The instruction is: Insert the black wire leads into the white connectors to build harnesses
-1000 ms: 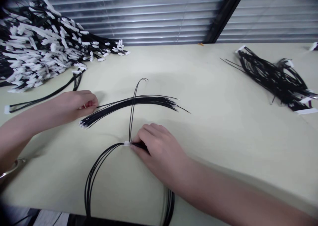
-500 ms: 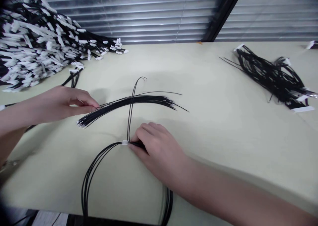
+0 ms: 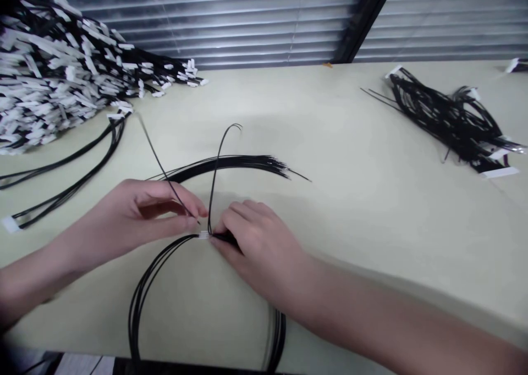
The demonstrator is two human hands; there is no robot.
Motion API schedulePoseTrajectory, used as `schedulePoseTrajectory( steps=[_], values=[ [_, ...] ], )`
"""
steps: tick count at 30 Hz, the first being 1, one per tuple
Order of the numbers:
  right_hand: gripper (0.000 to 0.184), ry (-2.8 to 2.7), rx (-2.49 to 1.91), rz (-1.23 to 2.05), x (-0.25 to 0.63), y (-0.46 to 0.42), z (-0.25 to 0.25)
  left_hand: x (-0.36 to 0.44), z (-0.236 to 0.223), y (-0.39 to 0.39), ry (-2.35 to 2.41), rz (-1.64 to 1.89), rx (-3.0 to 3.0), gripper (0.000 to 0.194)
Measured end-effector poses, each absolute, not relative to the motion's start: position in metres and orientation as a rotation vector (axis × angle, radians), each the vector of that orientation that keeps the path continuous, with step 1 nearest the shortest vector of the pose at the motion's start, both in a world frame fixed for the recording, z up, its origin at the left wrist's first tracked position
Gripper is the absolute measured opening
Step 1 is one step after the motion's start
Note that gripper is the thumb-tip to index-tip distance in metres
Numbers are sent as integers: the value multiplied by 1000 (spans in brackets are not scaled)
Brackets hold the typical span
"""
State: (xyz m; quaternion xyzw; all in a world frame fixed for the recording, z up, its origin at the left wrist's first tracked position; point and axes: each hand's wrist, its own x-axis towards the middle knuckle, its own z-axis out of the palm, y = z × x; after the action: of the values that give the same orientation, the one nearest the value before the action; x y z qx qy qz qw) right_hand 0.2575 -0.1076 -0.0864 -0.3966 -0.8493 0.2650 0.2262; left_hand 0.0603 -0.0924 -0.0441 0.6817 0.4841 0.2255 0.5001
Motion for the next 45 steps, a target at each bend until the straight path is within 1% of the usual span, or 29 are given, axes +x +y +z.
schedulePoseTrajectory(
  steps=[4,14,23,27,36,45],
  values=[
    [9,-2359,-1104,687,257,-107,-86,61,-49,-92,1167,510,1733,5],
    [10,-2363,-1106,666,257,-108,-86,64,-49,-89,1130,400,1885,8],
    [11,-2371,-1093,629,256,-107,-88,65,-45,-89,1153,382,1986,8],
    [11,-2373,-1089,640,257,-107,-88,66,-42,-87,1053,348,2092,12],
    [9,-2369,-1073,611,257,-107,-87,66,-43,-86,1052,294,2153,9],
    [11,-2370,-1086,635,257,-108,-86,67,-48,-84,1058,262,2082,9]
  ],
)
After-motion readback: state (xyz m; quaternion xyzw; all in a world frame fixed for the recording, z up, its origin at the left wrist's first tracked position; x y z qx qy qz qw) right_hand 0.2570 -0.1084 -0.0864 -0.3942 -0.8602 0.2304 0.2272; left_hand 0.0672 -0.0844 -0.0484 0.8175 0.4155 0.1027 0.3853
